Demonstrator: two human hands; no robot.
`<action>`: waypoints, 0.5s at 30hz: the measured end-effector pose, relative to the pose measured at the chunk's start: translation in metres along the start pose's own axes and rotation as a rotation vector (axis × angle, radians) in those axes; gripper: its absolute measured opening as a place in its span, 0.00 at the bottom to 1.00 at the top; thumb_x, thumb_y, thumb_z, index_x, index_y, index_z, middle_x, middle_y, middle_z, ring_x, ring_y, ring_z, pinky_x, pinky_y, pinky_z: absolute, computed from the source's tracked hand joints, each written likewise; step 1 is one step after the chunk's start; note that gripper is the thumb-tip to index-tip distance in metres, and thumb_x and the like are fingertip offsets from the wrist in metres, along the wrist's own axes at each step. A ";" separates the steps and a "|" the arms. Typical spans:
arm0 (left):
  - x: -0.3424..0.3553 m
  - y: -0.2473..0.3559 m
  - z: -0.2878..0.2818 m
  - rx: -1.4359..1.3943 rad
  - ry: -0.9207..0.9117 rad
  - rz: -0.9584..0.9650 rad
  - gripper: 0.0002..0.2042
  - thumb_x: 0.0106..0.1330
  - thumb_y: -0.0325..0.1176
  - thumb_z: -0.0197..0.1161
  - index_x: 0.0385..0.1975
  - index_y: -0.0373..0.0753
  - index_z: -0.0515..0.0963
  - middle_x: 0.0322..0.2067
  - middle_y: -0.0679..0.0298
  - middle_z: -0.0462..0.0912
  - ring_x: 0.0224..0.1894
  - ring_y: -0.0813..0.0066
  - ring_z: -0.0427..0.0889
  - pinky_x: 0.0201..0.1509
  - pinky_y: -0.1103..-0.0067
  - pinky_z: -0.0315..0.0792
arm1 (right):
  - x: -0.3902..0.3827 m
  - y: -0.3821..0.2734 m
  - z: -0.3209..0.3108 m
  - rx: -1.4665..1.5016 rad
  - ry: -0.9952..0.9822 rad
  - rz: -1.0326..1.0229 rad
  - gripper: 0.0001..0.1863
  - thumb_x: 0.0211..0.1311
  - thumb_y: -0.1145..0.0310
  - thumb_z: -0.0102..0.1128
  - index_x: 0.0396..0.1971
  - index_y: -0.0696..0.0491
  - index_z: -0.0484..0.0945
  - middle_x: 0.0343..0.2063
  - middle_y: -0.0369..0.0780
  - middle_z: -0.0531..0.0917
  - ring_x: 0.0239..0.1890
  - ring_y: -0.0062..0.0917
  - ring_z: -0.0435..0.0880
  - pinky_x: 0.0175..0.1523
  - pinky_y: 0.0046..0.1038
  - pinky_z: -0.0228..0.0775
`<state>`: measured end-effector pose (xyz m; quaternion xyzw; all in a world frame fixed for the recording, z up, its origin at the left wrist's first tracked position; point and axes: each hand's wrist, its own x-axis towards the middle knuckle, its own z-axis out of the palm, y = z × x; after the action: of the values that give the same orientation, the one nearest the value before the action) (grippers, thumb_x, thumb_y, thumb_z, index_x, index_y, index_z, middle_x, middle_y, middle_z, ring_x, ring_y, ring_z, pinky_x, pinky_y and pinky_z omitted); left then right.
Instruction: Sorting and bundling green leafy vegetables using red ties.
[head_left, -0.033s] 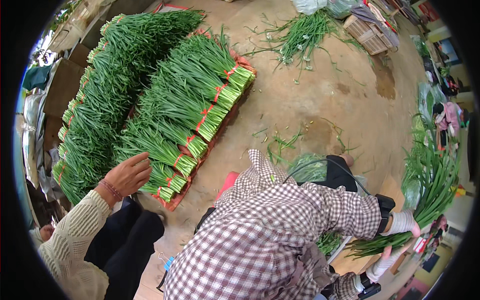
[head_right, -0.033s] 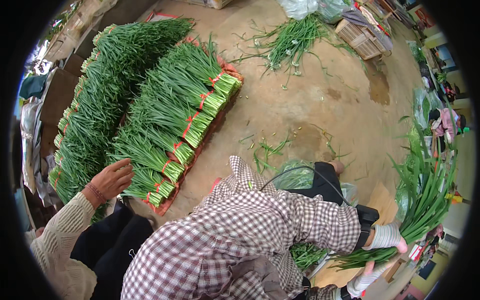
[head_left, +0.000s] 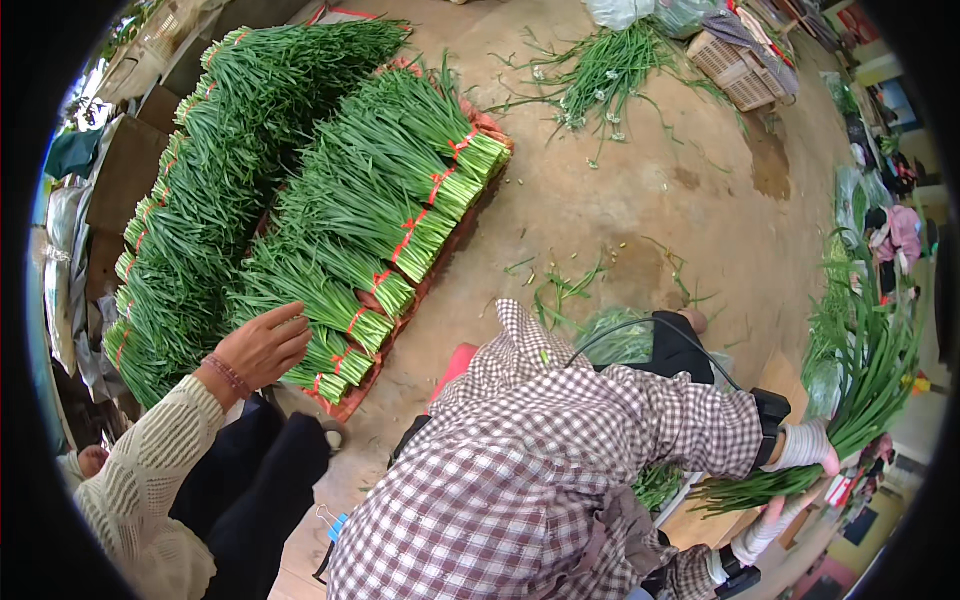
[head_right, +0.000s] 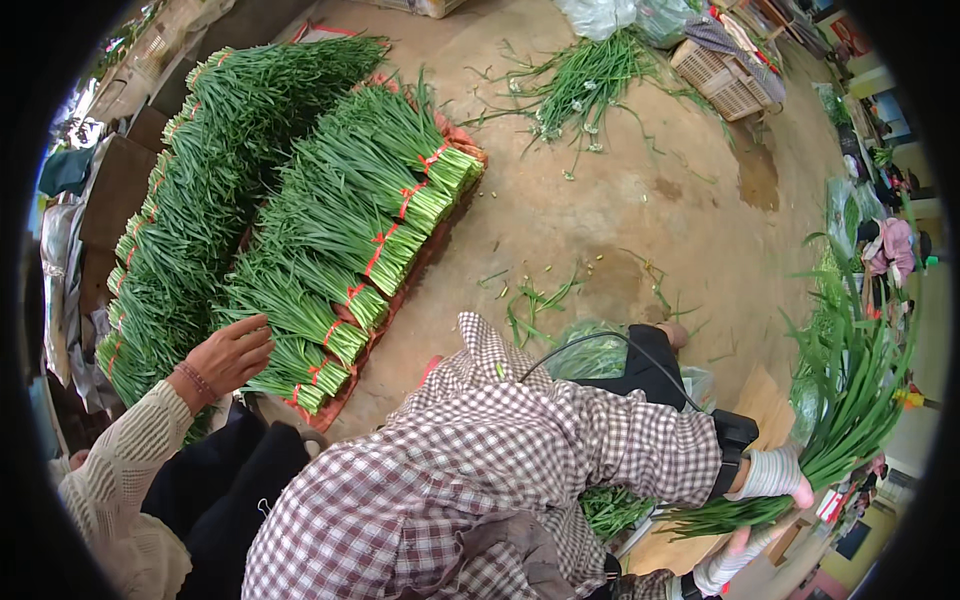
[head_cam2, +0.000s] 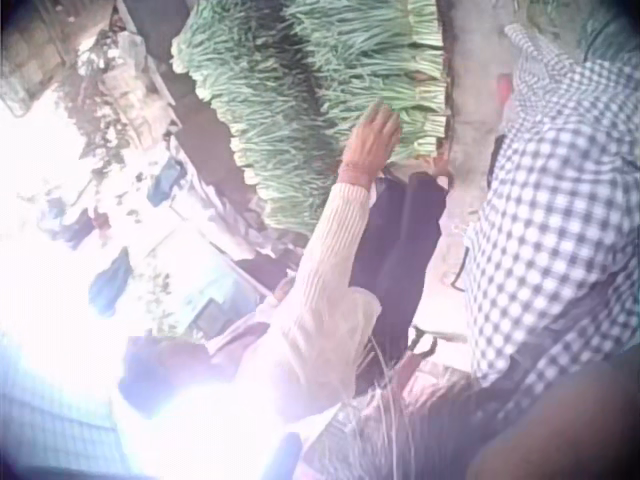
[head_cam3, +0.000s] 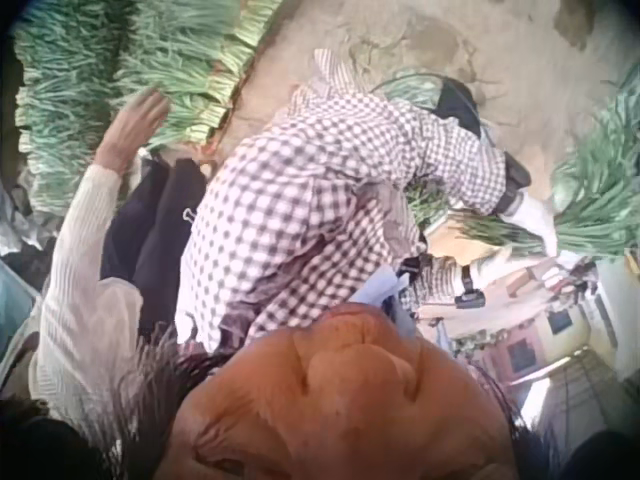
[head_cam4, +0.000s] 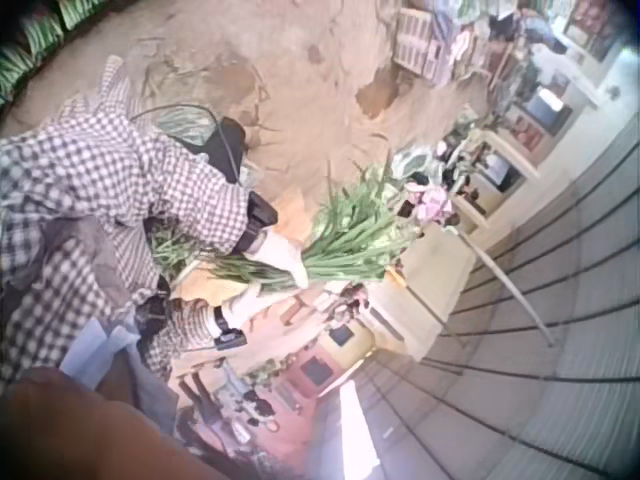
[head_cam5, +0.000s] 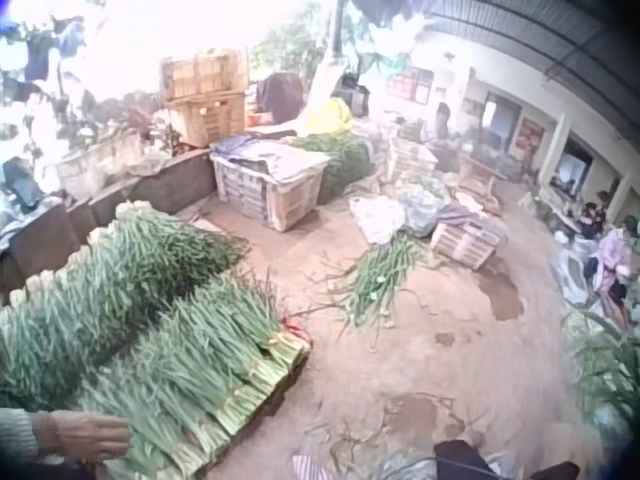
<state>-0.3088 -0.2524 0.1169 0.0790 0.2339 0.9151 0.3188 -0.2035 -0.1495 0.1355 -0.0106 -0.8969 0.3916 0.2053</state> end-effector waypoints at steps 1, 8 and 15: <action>-0.002 0.002 -0.001 -0.001 0.000 -0.004 0.16 0.52 0.33 0.60 0.40 0.34 0.74 0.31 0.61 0.78 0.32 0.73 0.76 0.39 0.74 0.72 | 0.000 -0.001 0.001 0.034 0.031 0.021 0.37 0.63 0.53 0.49 0.65 0.58 0.50 0.62 0.44 0.58 0.64 0.30 0.58 0.67 0.33 0.47; -0.012 0.008 -0.004 0.016 0.001 -0.015 0.17 0.49 0.32 0.61 0.40 0.33 0.73 0.30 0.60 0.78 0.31 0.71 0.76 0.38 0.74 0.72 | -0.009 -0.003 -0.011 0.569 0.353 0.143 0.33 0.63 0.56 0.50 0.63 0.58 0.55 0.60 0.45 0.62 0.62 0.30 0.60 0.66 0.33 0.49; -0.014 0.005 0.001 0.041 -0.001 -0.028 0.18 0.47 0.30 0.62 0.40 0.32 0.73 0.29 0.59 0.78 0.30 0.70 0.76 0.37 0.74 0.72 | -0.009 0.007 -0.015 -0.130 0.624 0.206 0.20 0.66 0.69 0.46 0.55 0.59 0.67 0.54 0.44 0.71 0.54 0.28 0.69 0.61 0.27 0.58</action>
<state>-0.3006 -0.2643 0.1207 0.0829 0.2534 0.9056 0.3298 -0.1910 -0.1359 0.1364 -0.2335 -0.8080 0.3302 0.4284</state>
